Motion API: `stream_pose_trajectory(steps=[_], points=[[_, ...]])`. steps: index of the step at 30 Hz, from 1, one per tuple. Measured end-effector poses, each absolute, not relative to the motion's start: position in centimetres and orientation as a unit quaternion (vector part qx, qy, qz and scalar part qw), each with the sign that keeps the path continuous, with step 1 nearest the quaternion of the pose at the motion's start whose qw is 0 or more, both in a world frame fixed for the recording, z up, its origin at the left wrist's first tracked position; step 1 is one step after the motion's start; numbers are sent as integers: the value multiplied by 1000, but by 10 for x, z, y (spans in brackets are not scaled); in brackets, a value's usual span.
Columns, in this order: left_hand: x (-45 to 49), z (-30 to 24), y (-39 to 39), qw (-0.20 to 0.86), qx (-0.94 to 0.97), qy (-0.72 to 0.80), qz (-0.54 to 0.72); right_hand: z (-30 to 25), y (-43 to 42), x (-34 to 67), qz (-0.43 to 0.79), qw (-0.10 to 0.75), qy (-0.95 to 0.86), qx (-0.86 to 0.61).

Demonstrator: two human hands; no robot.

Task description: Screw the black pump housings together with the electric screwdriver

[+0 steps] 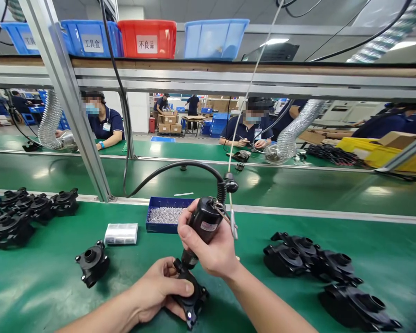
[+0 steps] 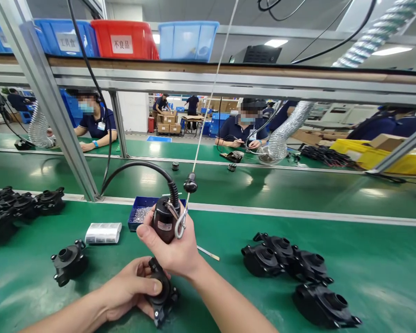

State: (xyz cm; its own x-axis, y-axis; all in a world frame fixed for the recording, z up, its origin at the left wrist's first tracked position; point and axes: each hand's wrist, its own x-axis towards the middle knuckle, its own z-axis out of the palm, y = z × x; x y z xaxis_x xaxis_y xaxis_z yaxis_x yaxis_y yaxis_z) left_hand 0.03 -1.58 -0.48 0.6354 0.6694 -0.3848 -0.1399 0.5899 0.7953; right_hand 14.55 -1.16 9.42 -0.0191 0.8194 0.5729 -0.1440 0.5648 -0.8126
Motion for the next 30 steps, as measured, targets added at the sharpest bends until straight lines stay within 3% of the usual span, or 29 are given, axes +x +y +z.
stream_pose_trajectory(steps=[8, 26, 30], points=[[3, -3, -20, 822, 360, 349, 270, 88, -10, 136, 350, 683, -555, -321], [0, -5, -15, 829, 393, 313, 244, 99, -19, 135, 390, 607, -615, -317], [2, -4, -18, 831, 395, 305, 247, 99, -16, 131, 356, 636, -596, -337]])
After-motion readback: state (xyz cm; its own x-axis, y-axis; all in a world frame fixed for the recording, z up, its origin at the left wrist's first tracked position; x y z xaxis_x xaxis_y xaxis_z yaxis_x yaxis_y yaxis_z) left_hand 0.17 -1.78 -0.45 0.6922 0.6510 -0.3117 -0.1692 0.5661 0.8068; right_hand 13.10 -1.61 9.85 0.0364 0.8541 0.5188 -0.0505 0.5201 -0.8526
